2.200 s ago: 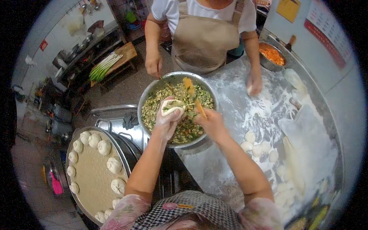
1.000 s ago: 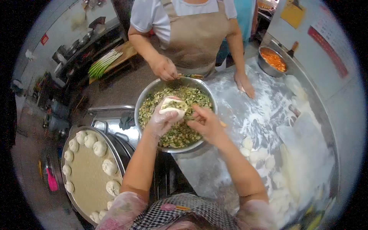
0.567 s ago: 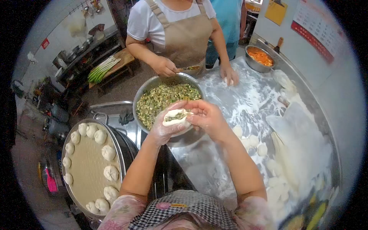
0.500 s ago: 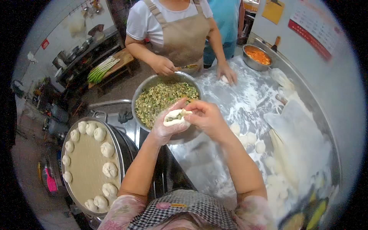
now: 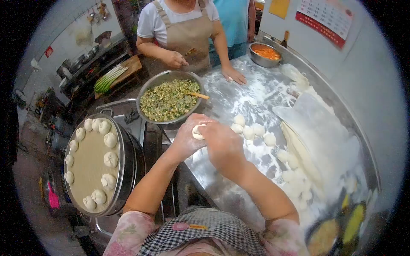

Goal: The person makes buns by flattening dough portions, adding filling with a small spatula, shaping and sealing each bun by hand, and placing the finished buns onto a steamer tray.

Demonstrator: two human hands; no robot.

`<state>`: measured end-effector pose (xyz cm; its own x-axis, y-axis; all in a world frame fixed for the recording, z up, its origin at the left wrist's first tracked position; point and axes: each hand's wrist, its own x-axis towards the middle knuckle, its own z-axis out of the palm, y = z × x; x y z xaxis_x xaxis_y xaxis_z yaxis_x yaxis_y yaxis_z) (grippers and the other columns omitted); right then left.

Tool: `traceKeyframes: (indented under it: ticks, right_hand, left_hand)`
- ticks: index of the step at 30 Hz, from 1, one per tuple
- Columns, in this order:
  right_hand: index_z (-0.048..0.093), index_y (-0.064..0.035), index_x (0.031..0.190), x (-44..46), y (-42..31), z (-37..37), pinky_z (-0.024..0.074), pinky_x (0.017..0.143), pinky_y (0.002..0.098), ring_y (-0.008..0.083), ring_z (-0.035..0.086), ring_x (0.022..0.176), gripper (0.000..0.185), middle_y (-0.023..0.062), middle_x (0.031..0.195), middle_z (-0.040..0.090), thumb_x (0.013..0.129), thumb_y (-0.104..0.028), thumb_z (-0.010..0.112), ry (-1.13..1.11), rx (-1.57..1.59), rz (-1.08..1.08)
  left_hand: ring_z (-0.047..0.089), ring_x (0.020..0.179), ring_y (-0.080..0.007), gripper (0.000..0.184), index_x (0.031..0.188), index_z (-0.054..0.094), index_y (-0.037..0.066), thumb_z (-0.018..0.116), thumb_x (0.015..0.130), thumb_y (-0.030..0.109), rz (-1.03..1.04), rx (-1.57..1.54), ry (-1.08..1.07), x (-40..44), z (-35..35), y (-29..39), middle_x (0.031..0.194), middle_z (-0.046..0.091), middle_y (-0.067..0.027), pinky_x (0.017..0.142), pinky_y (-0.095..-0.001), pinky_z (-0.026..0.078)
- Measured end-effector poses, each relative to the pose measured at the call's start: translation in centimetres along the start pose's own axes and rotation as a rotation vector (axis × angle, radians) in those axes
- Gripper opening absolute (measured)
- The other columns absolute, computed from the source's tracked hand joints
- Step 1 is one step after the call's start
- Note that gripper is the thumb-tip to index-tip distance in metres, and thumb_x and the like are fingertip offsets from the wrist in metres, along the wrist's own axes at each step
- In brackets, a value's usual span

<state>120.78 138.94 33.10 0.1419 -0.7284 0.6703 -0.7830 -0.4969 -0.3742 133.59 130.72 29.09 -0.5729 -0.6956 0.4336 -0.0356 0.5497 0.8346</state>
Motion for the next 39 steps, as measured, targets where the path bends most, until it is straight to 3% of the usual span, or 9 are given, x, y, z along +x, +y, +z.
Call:
traceKeyframes:
  ticks: [5, 14, 17, 20, 22, 24, 28, 33, 39]
  right_hand:
    - [0.063, -0.0068, 0.095, -3.8, -1.4, -3.3, 0.0469, 0.075, 0.0359, 0.0304, 0.056, 0.088, 0.024, 0.0131, 0.092, 0.058, 0.075, 0.000, 0.052, -0.202, -0.121, 0.025]
    - [0.061, -0.0013, 0.108, -11.4, 0.2, -5.0, 0.0465, 0.078, 0.0316, 0.0174, 0.056, 0.094, 0.024, 0.0089, 0.106, 0.058, 0.089, -0.008, 0.048, 0.049, 0.708, 0.808]
    - [0.056, 0.0014, 0.114, -15.2, -0.7, -1.0, 0.0473, 0.080, 0.0333, 0.0177, 0.056, 0.096, 0.028, 0.0085, 0.109, 0.058, 0.091, -0.013, 0.047, 0.140, 1.216, 1.064]
    - [0.053, 0.0026, 0.115, -15.7, -2.1, 1.0, 0.0482, 0.081, 0.0333, 0.0192, 0.058, 0.093, 0.032, 0.0101, 0.109, 0.058, 0.094, -0.020, 0.045, 0.215, 1.626, 1.283]
    - [0.055, 0.0016, 0.112, -14.5, -1.6, 1.7, 0.0483, 0.080, 0.0332, 0.0191, 0.059, 0.091, 0.031, 0.0102, 0.106, 0.059, 0.094, -0.022, 0.044, 0.163, 1.554, 1.460]
    - [0.057, -0.0004, 0.104, -12.4, -1.5, 0.5, 0.0488, 0.076, 0.0322, 0.0194, 0.059, 0.086, 0.027, 0.0102, 0.095, 0.060, 0.093, -0.024, 0.048, -0.051, 1.379, 1.152]
    - [0.056, -0.0024, 0.100, -10.9, -1.0, 1.0, 0.0482, 0.071, 0.0318, 0.0195, 0.059, 0.083, 0.026, 0.0099, 0.088, 0.059, 0.091, -0.026, 0.052, -0.068, 0.747, 0.708]
    - [0.049, -0.0029, 0.103, -13.0, -4.3, 1.0, 0.0456, 0.061, 0.0302, 0.0188, 0.057, 0.073, 0.022, 0.0100, 0.084, 0.058, 0.089, -0.019, 0.054, -0.302, 1.875, 1.316]
    - [0.052, -0.0019, 0.100, -9.2, -8.6, 0.9, 0.0462, 0.064, 0.0343, 0.0213, 0.058, 0.075, 0.017, 0.0103, 0.086, 0.056, 0.084, -0.006, 0.054, -0.243, 0.998, 0.730]
  left_hand:
    - [0.056, 0.092, -0.0229, 0.029, 0.098, 0.064, 0.002, 0.070, 0.075, 0.019, -0.032, 0.010, 0.004, -2.6, 4.0, 0.7, 0.101, 0.054, -0.0120, 0.079, -0.0306, 0.046]
    - [0.056, 0.071, -0.0139, 0.040, 0.093, 0.063, 0.002, 0.051, 0.092, 0.040, -0.305, -0.387, 0.005, -7.2, 7.4, 4.5, 0.082, 0.062, -0.0046, 0.067, -0.0276, 0.046]
    - [0.054, 0.096, -0.0173, 0.040, 0.094, 0.059, 0.002, 0.045, 0.095, 0.039, -0.545, -0.479, 0.085, -9.5, 9.3, 4.6, 0.105, 0.059, -0.0113, 0.084, -0.0308, 0.045]
    - [0.051, 0.103, -0.0197, 0.043, 0.111, 0.055, 0.004, 0.040, 0.096, 0.041, -0.172, 0.115, 0.180, -12.4, 12.1, 2.2, 0.115, 0.053, -0.0146, 0.091, -0.0327, 0.041]
    - [0.049, 0.109, -0.0257, 0.053, 0.131, 0.040, 0.008, 0.035, 0.096, 0.048, -0.420, -0.445, 0.298, -13.4, 12.2, 2.3, 0.123, 0.047, -0.0172, 0.097, -0.0386, 0.037]
    - [0.049, 0.111, -0.0283, 0.059, 0.135, 0.035, 0.009, 0.033, 0.095, 0.052, -0.747, -1.226, 0.383, -12.4, 9.2, 7.5, 0.125, 0.046, -0.0177, 0.099, -0.0419, 0.037]
    - [0.056, 0.101, -0.0258, 0.057, 0.125, 0.042, 0.004, 0.042, 0.092, 0.051, -0.694, -1.289, 0.411, -14.3, 8.5, 5.5, 0.116, 0.053, -0.0167, 0.085, -0.0387, 0.049]
    - [0.056, 0.088, -0.0182, 0.037, 0.109, 0.054, -0.001, 0.062, 0.087, 0.028, -0.295, -0.376, 0.742, -15.1, 7.4, 6.2, 0.102, 0.057, -0.0091, 0.079, -0.0277, 0.046]
    - [0.056, 0.088, -0.0156, 0.042, 0.109, 0.055, 0.000, 0.052, 0.092, 0.038, -0.070, 0.053, 0.805, -16.1, 4.2, 5.3, 0.100, 0.057, -0.0065, 0.081, -0.0286, 0.045]
